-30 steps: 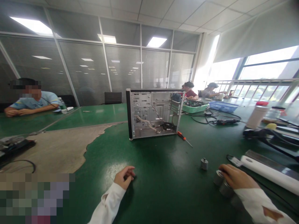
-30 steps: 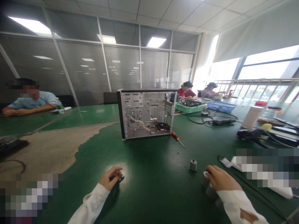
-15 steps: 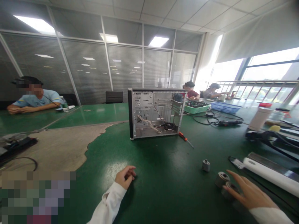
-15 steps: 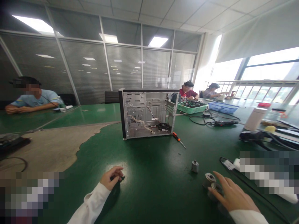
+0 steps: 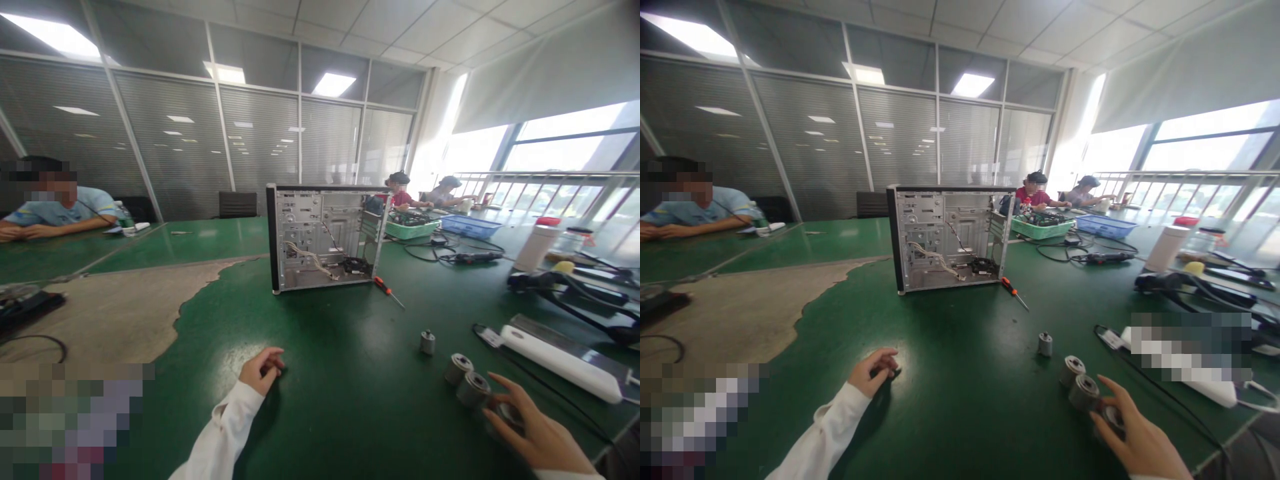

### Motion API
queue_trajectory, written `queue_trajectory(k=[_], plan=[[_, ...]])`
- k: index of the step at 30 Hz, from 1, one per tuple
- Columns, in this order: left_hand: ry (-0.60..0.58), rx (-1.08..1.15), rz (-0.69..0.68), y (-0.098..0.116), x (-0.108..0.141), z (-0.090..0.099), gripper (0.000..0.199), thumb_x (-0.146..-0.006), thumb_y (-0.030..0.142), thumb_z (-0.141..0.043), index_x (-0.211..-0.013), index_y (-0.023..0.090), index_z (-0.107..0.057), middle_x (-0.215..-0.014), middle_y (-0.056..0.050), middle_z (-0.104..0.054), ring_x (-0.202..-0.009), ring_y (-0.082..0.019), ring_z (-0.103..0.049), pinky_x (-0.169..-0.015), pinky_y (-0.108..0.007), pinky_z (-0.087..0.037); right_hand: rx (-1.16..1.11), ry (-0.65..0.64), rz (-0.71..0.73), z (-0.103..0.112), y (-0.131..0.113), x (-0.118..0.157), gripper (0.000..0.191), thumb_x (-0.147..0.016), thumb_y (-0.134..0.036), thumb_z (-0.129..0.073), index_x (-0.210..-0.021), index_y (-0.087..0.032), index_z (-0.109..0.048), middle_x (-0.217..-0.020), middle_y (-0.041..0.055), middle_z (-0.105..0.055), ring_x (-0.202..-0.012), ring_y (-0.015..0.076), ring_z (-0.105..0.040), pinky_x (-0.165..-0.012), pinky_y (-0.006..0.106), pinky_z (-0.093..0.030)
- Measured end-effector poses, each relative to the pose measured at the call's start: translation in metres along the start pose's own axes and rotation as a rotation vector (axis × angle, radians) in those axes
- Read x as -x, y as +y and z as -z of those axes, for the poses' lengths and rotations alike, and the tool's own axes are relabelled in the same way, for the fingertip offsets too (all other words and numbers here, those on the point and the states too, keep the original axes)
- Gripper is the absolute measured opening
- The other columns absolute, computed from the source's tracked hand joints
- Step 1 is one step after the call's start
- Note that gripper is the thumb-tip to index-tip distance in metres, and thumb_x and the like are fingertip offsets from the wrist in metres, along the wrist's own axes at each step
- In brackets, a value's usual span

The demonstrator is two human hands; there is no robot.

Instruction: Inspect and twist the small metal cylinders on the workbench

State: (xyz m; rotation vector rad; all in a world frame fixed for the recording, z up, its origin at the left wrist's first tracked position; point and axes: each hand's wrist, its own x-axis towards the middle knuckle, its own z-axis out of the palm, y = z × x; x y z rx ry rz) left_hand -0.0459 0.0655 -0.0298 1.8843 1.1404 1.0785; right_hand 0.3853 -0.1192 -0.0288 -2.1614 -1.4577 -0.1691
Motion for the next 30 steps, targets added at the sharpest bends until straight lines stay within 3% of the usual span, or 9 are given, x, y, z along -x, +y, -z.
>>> queue_trajectory(k=[5,9,15,19,21,23,27,30], plan=[[0.009,-0.013,-0.013,0.000,0.000,0.000,0.029,-0.060,0.013,-0.041,-0.086,0.016,-0.053,-0.064,0.000,-0.061,-0.051,-0.010,-0.058,-0.056,-0.022,-0.045,-0.137,-0.059,0.018,0.005,-0.021,0.017,0.055,-0.066,-0.049,-0.040,-0.114,-0.025,-0.031,-0.079,0.0017,-0.061,-0.054,0.0183,-0.058,-0.056,0.029,-0.045],[-0.001,-0.010,-0.018,0.000,0.000,0.000,0.029,-0.060,0.012,-0.041,-0.086,0.014,-0.052,-0.064,-0.001,-0.061,-0.052,-0.011,-0.058,-0.057,-0.024,-0.045,-0.254,-0.141,0.208,-0.005,-0.061,0.017,0.050,-0.071,-0.039,-0.039,-0.117,-0.023,-0.027,-0.080,0.0023,-0.058,-0.066,0.0168,-0.058,-0.065,0.027,-0.044],[0.001,0.015,-0.021,0.001,0.002,0.000,0.028,-0.060,0.012,-0.041,-0.086,0.013,-0.052,-0.064,-0.002,-0.061,-0.052,-0.012,-0.058,-0.056,-0.024,-0.045,-0.413,-0.455,0.562,-0.032,-0.175,-0.013,0.056,-0.068,-0.023,-0.045,-0.120,-0.020,-0.027,-0.086,0.0023,-0.057,-0.079,0.0150,-0.053,-0.073,0.027,-0.041],[0.013,0.009,-0.021,0.002,0.005,0.001,0.030,-0.061,0.012,-0.041,-0.089,0.014,-0.052,-0.067,-0.002,-0.061,-0.054,-0.011,-0.057,-0.058,-0.024,-0.045,-0.590,-0.536,0.724,-0.062,-0.250,-0.029,0.065,-0.063,-0.024,-0.055,-0.121,-0.020,-0.027,-0.092,0.0029,-0.055,-0.088,0.0165,-0.050,-0.079,0.030,-0.039],[0.027,-0.012,-0.025,0.004,0.005,0.002,0.030,-0.062,0.014,-0.043,-0.091,0.014,-0.052,-0.071,-0.003,-0.062,-0.060,-0.012,-0.058,-0.060,-0.024,-0.045,-0.767,-0.542,0.686,-0.084,-0.271,-0.031,0.071,-0.060,-0.028,-0.060,-0.122,-0.021,-0.025,-0.101,0.0052,-0.051,-0.095,0.0185,-0.046,-0.075,0.030,-0.042],[0.040,-0.030,-0.024,0.006,0.005,0.004,0.029,-0.063,0.016,-0.044,-0.091,0.015,-0.052,-0.076,-0.004,-0.063,-0.068,-0.015,-0.058,-0.063,-0.025,-0.044,-0.990,-0.549,0.539,-0.107,-0.279,-0.032,0.065,-0.062,-0.034,-0.058,-0.119,-0.022,-0.028,-0.104,0.0069,-0.048,-0.096,0.0194,-0.046,-0.065,0.028,-0.046],[0.046,-0.001,0.014,0.009,0.004,0.007,0.031,-0.064,0.016,-0.040,-0.093,0.015,-0.052,-0.087,-0.006,-0.062,-0.078,-0.017,-0.057,-0.062,-0.026,-0.044,-1.372,-0.509,0.160,-0.140,-0.277,-0.038,0.040,-0.072,-0.043,-0.047,-0.104,-0.020,-0.040,-0.091,0.0066,-0.051,-0.083,0.0178,-0.052,-0.052,0.026,-0.047],[0.057,-0.027,-0.055,0.011,0.006,0.006,0.041,-0.063,0.015,-0.040,-0.103,0.016,-0.045,-0.090,-0.006,-0.059,-0.076,-0.016,-0.056,-0.059,-0.026,-0.044,-1.498,-0.506,0.028,-0.148,-0.274,-0.046,0.038,-0.069,-0.045,-0.050,-0.095,-0.019,-0.044,-0.084,0.0054,-0.051,-0.074,0.0162,-0.053,-0.047,0.024,-0.046]])
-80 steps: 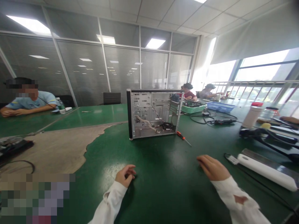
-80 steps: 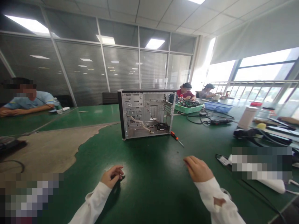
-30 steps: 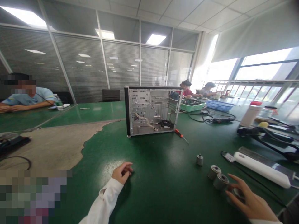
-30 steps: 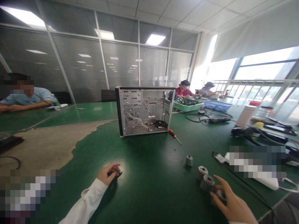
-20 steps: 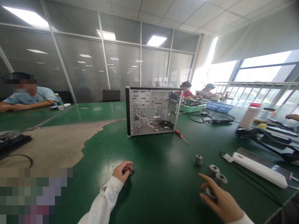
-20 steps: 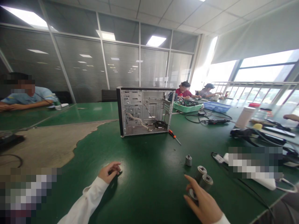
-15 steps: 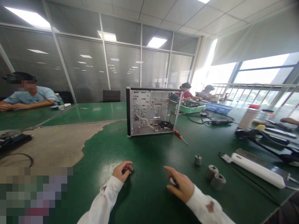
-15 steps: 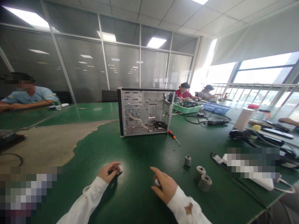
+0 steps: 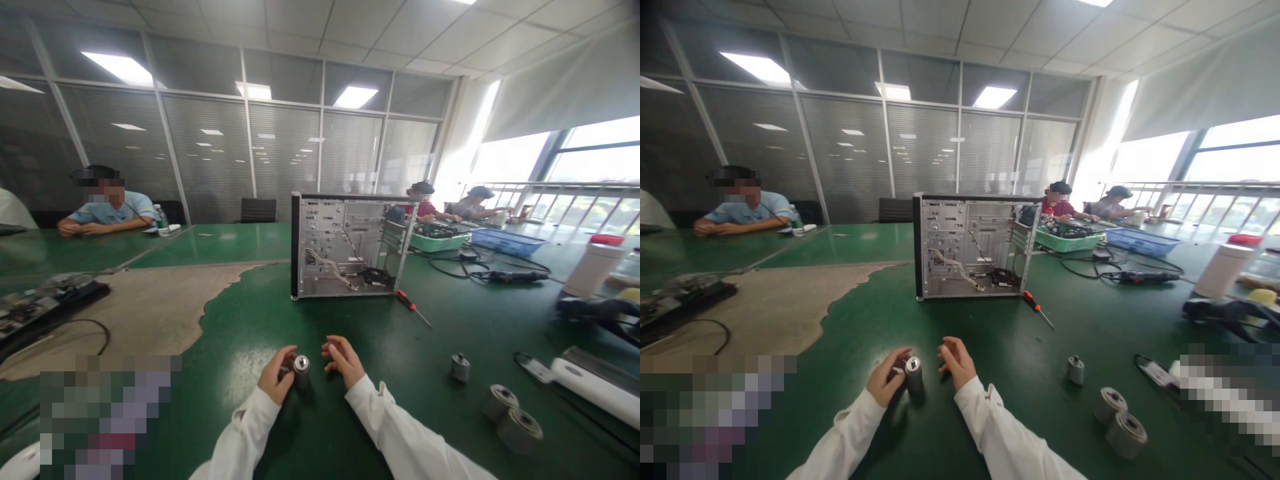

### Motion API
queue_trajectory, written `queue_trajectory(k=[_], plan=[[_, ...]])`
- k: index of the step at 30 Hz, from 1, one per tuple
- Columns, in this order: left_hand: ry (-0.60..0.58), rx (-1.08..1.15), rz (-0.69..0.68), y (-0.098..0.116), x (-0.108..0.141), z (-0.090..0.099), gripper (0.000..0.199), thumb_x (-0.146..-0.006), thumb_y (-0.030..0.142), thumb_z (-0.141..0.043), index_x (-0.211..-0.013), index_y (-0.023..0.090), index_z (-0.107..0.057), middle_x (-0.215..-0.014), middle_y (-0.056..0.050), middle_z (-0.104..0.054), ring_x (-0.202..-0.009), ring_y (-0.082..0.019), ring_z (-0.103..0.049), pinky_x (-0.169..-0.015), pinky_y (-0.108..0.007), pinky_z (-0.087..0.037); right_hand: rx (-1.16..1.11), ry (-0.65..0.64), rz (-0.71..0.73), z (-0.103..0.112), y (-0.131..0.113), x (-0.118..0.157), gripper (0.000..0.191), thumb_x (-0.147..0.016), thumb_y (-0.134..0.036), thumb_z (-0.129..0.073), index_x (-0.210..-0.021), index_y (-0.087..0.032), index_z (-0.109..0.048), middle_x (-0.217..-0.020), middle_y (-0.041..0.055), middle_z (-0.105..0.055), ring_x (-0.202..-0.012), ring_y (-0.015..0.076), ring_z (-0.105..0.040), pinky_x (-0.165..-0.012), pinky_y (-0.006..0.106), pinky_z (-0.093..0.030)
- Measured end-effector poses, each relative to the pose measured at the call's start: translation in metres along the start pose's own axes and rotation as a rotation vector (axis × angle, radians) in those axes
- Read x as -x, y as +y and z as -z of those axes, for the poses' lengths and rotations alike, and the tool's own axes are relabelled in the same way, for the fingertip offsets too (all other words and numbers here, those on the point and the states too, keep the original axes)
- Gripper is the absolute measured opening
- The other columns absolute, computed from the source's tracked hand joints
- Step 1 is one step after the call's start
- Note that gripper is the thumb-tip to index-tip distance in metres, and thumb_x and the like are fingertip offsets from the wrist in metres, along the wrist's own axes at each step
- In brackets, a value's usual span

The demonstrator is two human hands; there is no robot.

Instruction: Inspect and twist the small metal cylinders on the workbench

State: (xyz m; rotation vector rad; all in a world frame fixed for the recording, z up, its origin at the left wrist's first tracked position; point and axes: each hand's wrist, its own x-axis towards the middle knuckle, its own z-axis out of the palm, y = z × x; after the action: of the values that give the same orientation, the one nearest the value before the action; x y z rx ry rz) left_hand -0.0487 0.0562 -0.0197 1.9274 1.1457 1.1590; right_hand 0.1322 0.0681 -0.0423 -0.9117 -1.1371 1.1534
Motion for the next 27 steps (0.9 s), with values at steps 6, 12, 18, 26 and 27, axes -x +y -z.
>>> queue_trajectory(k=[6,12,18,26,27], plan=[[0.028,-0.316,-0.260,0.002,0.008,-0.005,0.056,-0.065,0.024,-0.051,-0.117,0.018,-0.031,-0.104,-0.009,-0.053,-0.090,-0.021,-0.053,-0.069,-0.031,-0.045,-0.058,-0.053,-0.016,0.001,0.000,-0.001,0.038,-0.065,-0.041,-0.057,-0.094,-0.019,-0.045,-0.081,0.0043,-0.052,-0.071,0.0152,-0.053,-0.039,0.019,-0.042],[0.062,-0.505,-0.343,0.001,0.007,-0.005,0.037,-0.070,0.025,-0.050,-0.106,0.019,-0.041,-0.099,-0.009,-0.056,-0.090,-0.020,-0.053,-0.075,-0.032,-0.044,-0.070,-0.048,-0.013,0.002,-0.001,-0.001,0.036,-0.066,-0.041,-0.056,-0.092,-0.018,-0.046,-0.078,0.0042,-0.053,-0.068,0.0141,-0.054,-0.039,0.018,-0.040],[0.080,-0.448,-0.347,0.008,0.006,-0.005,0.025,-0.070,0.024,-0.052,-0.093,0.020,-0.048,-0.089,-0.006,-0.059,-0.081,-0.018,-0.055,-0.071,-0.031,-0.043,-0.040,-0.076,-0.029,0.001,-0.006,0.000,0.037,-0.065,-0.042,-0.057,-0.090,-0.018,-0.047,-0.077,0.0043,-0.055,-0.066,0.0137,-0.054,-0.039,0.018,-0.038],[0.145,-0.218,-0.199,0.014,0.005,-0.010,0.024,-0.064,0.021,-0.055,-0.088,0.021,-0.052,-0.085,-0.003,-0.059,-0.075,-0.015,-0.055,-0.068,-0.028,-0.044,0.009,-0.037,-0.012,-0.002,-0.004,0.003,0.037,-0.063,-0.046,-0.056,-0.087,-0.017,-0.051,-0.076,0.0050,-0.058,-0.063,0.0139,-0.055,-0.039,0.018,-0.035],[0.153,-0.181,-0.163,0.015,0.006,-0.012,0.024,-0.063,0.021,-0.056,-0.087,0.021,-0.052,-0.084,-0.002,-0.059,-0.073,-0.015,-0.054,-0.066,-0.027,-0.044,0.015,-0.040,-0.014,-0.002,-0.004,0.003,0.037,-0.063,-0.046,-0.056,-0.086,-0.017,-0.051,-0.076,0.0052,-0.058,-0.063,0.0142,-0.055,-0.039,0.019,-0.034]])
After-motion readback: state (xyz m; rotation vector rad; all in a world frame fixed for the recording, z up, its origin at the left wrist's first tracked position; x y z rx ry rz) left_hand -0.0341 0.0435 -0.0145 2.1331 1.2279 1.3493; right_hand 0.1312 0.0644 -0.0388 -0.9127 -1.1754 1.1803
